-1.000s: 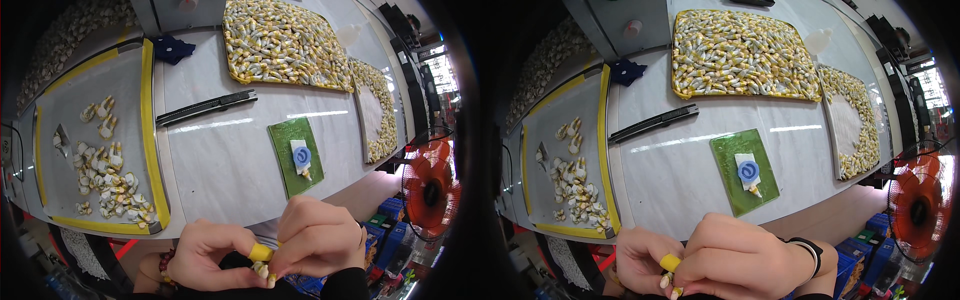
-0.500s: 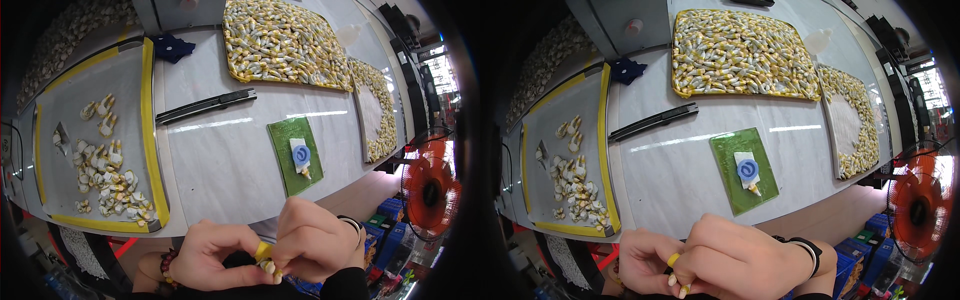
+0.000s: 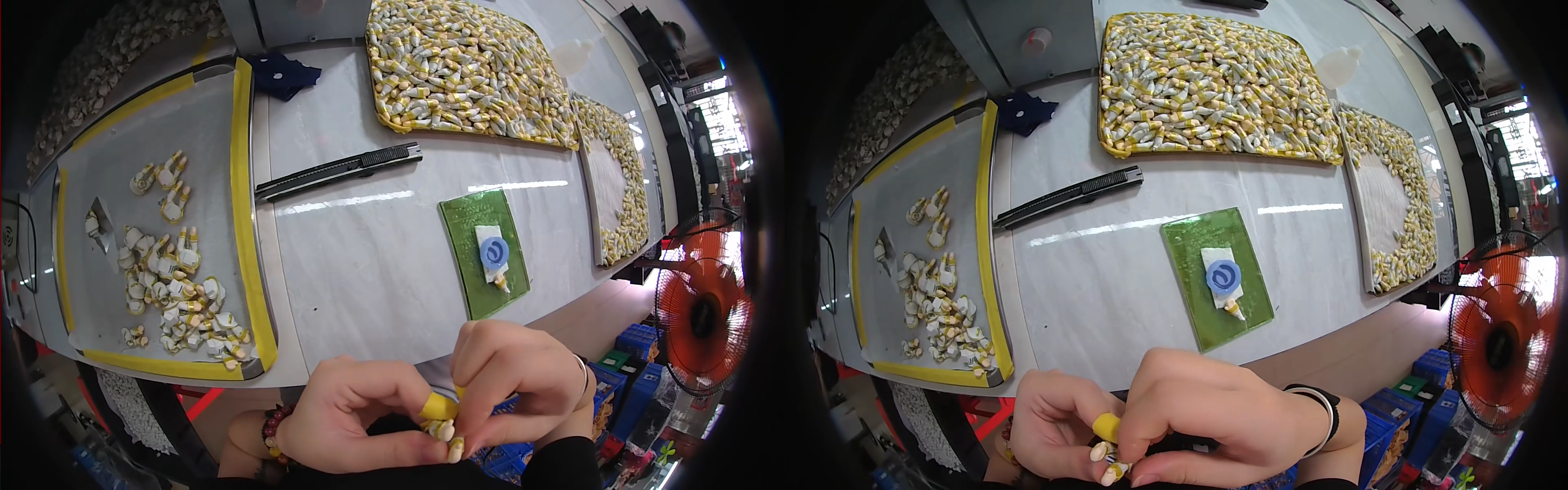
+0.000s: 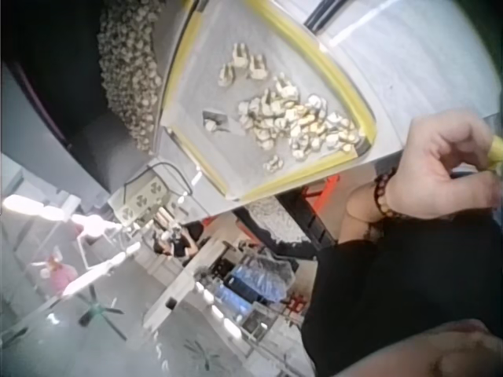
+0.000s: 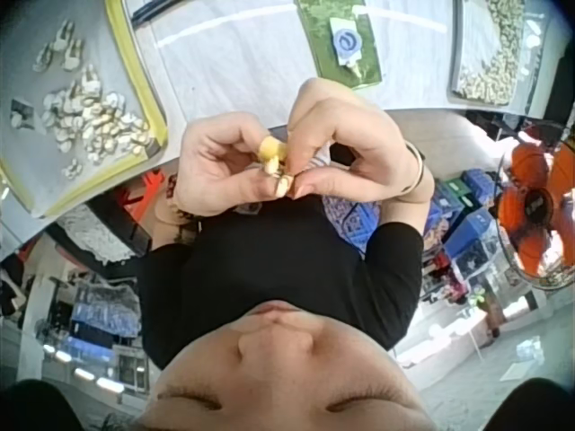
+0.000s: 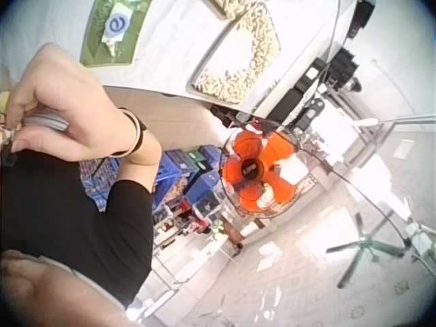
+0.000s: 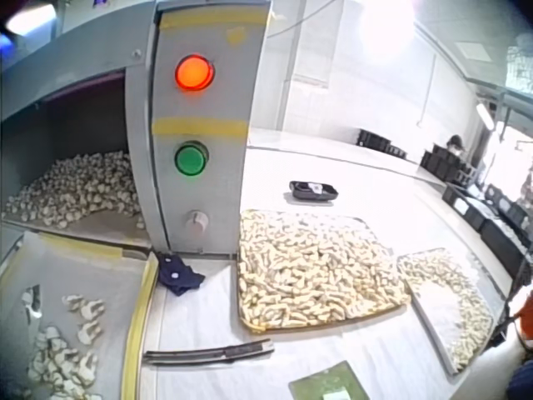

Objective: The person repeatedly picks up small white and yellow components from a tray, applies a small amount of adhesive from a tube, and joins the pieces together by hand. The assembled items are placed into a yellow-bordered tray on the left side of the workbench. The process is repetitive and performed one item at a time.

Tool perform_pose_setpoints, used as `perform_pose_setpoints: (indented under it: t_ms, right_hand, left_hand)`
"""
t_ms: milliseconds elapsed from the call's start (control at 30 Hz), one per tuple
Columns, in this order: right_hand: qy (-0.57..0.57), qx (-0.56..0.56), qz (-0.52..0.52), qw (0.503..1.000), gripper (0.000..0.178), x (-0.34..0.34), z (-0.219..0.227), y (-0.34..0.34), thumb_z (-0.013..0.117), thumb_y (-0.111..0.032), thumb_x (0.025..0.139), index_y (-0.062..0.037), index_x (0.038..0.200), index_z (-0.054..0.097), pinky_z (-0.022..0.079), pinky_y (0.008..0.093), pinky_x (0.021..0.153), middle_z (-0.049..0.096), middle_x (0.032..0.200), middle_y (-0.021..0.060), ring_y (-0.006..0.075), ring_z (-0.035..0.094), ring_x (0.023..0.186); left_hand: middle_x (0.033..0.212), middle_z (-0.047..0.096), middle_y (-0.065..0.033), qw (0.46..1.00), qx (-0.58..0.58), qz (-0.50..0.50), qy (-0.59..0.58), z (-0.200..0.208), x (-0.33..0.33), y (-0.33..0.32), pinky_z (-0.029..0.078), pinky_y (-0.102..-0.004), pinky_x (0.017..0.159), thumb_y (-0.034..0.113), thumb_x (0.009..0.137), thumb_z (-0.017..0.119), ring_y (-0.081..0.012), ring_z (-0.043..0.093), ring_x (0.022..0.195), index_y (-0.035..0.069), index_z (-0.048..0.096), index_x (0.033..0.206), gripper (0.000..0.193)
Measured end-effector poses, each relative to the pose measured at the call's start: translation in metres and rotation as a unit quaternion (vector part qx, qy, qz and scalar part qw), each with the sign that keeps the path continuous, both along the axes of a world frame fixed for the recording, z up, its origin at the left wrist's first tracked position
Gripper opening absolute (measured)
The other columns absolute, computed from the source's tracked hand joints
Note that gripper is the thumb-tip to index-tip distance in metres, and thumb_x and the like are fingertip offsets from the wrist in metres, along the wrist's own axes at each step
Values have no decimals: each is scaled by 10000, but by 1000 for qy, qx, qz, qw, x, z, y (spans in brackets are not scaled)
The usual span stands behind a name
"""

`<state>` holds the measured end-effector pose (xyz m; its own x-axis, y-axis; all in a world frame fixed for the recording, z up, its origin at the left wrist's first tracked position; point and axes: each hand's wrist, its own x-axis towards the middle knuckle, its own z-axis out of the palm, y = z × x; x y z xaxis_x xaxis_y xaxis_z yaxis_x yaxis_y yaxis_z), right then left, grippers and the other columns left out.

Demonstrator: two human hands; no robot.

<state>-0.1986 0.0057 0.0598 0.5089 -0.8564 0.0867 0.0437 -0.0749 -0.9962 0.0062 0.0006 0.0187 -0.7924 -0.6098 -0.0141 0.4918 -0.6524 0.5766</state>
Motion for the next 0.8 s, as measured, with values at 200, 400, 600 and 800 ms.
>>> perform_pose_setpoints:
  t_ms: [200,400,600,800]
  right_hand:
    - [26,4,-23,999,142,3,5,3,754,-113,754,-41,775,633,410,297,556,559,767,54,196,538,642]
    - [49,-2,-35,998,155,3,10,5,749,-111,753,-24,756,621,404,300,544,559,747,56,196,536,627]
    - [39,-41,-8,998,139,6,9,-5,749,-93,749,-34,748,623,403,299,537,551,747,46,196,538,627]
    - [71,-130,-22,989,238,0,10,3,830,-204,659,-71,742,651,347,281,502,498,713,20,158,482,591]
  left_hand:
    - [855,682,-70,988,-117,2,-100,0,2,-2,506,-212,713,55,788,724,-87,644,799,-13,624,897,162]
    - [823,692,-54,979,-165,12,-122,1,-1,-6,503,-194,668,92,780,740,-83,657,740,8,640,873,160]
    - [821,690,-54,972,-187,46,-134,5,0,-5,499,-200,645,105,782,739,-91,657,731,16,652,869,152]
    - [795,694,-82,780,-511,104,-346,58,55,-19,552,-304,628,69,714,753,-226,690,735,9,693,877,184]
